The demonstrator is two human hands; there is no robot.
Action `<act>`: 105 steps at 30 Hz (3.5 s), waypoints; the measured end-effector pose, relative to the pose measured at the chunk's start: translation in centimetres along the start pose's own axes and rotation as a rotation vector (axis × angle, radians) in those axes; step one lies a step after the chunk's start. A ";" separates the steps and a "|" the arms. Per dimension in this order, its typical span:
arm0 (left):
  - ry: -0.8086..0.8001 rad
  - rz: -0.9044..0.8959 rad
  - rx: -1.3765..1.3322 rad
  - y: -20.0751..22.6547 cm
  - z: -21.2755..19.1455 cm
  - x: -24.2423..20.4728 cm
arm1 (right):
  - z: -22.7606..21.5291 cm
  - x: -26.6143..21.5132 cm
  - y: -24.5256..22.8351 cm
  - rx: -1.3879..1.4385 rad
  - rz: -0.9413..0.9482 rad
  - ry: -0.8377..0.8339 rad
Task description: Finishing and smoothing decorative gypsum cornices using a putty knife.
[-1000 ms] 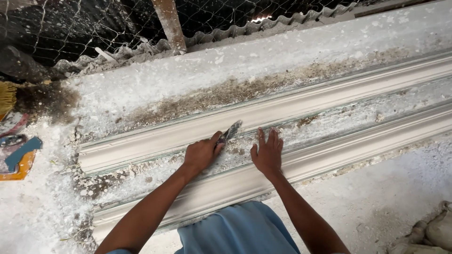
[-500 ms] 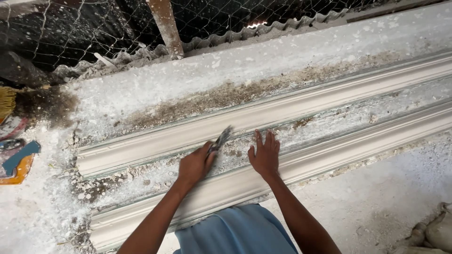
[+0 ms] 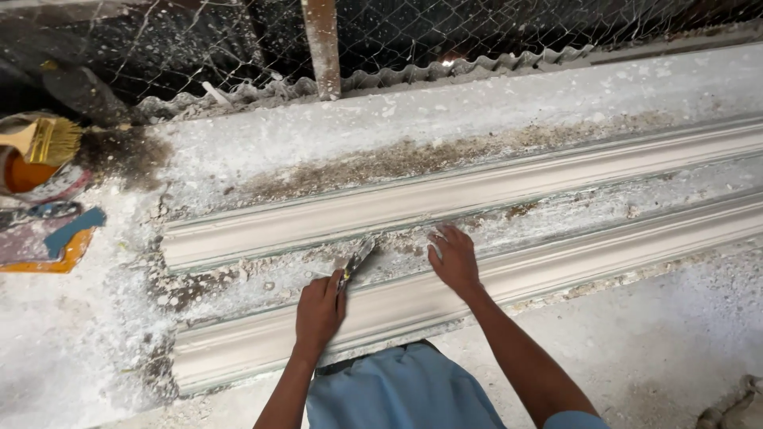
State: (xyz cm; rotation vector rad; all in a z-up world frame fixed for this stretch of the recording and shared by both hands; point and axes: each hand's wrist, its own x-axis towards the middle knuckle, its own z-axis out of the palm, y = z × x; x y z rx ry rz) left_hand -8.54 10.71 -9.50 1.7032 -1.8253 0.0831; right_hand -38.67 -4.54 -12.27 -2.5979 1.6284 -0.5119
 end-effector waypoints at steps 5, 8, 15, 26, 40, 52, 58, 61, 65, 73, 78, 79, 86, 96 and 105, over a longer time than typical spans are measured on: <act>0.007 0.054 0.079 0.1 0.1 -0.3 | -1.3 -2.2 -1.3 0.048 -0.022 -0.035; -0.017 0.030 0.062 -0.2 -0.3 -0.1 | -2.5 -3.5 -3.2 0.036 0.010 -0.072; -0.009 -0.020 0.131 0.0 -0.2 -0.7 | -5.1 -5.6 -5.2 0.163 0.070 -0.111; -0.035 -0.096 0.292 -0.7 3.3 -1.9 | -4.6 -7.1 4.0 0.723 -0.152 -0.086; -0.115 -0.311 0.584 2.6 4.6 -2.6 | -8.0 -1.7 22.4 0.155 0.013 0.128; -0.211 -0.106 0.359 4.2 5.2 3.4 | -5.7 -1.3 22.0 -0.191 0.325 -0.292; -0.544 -0.168 0.121 6.2 4.0 11.6 | -3.8 -0.5 23.2 -0.171 0.438 -0.208; -0.611 -0.160 0.043 3.4 5.1 12.7 | -4.7 -0.4 22.5 -0.139 0.458 -0.207; -0.754 -0.192 0.018 2.6 2.9 14.3 | -6.0 0.5 21.4 -0.143 0.486 -0.256; -0.852 -0.257 -0.003 5.2 3.5 16.4 | -6.8 0.7 20.8 -0.125 0.512 -0.257; -0.859 -0.288 -0.005 4.9 2.7 15.7 | -7.1 0.7 20.4 -0.132 0.493 -0.237; -0.866 -0.294 0.008 4.8 2.1 15.8 | -7.1 0.7 20.6 -0.128 0.494 -0.237; -0.854 -0.281 0.022 4.9 3.4 15.2 | -6.4 0.3 20.7 -0.166 0.482 -0.209; -0.854 -0.270 0.005 4.7 3.4 15.6 | -6.6 0.4 20.6 -0.146 0.489 -0.202; -0.862 -0.268 0.025 3.6 3.0 16.0 | -6.2 0.6 20.8 -0.133 0.492 -0.206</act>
